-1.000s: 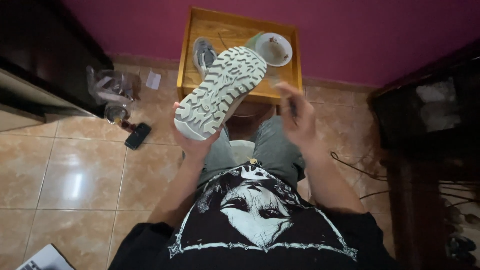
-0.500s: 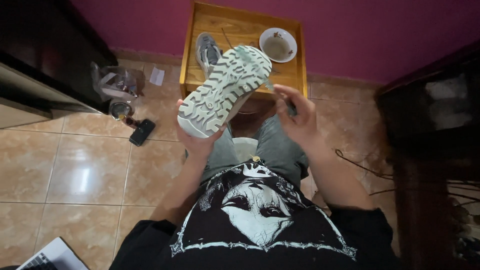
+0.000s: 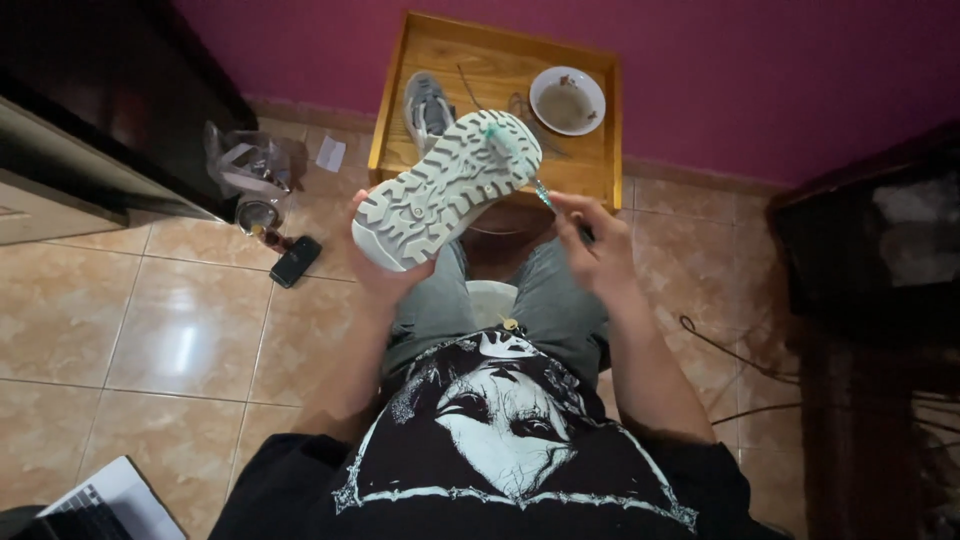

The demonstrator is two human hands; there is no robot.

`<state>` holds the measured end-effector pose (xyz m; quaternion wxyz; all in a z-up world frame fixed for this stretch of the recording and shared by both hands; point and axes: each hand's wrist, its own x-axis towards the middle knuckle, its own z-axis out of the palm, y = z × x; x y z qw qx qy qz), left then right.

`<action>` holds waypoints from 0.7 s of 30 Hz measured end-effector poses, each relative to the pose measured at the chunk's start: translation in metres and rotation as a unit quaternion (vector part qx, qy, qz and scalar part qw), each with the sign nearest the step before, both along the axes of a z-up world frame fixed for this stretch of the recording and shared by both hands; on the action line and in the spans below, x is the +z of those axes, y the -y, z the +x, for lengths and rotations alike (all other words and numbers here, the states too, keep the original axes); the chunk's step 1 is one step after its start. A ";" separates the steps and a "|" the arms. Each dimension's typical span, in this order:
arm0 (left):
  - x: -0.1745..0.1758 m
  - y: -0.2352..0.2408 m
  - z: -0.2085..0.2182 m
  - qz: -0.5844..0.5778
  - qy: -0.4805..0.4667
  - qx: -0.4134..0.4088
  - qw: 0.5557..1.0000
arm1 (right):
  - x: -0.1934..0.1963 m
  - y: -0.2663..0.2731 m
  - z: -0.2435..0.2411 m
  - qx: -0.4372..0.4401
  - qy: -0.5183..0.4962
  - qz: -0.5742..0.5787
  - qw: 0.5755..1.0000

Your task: The person cleans a white and grey sneaker using a toothbrush. They scrub the sole and the upper parts of the shoe, rotating it to access different areas. The shoe is placed on a wooden table next to a bowl of water and the other sneaker.

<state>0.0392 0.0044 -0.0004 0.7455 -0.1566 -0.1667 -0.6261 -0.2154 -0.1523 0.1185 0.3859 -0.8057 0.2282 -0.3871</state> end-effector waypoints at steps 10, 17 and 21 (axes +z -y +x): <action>0.001 0.019 -0.055 0.134 0.419 0.707 0.554 | -0.025 -0.014 -0.033 -0.057 -0.021 0.120 0.991; -0.005 0.009 -0.060 0.233 0.459 0.652 0.557 | -0.054 -0.024 -0.036 0.002 -0.006 0.144 0.990; 0.007 0.014 -0.064 0.189 0.425 0.683 0.563 | -0.054 -0.021 -0.036 -0.071 -0.002 0.091 0.993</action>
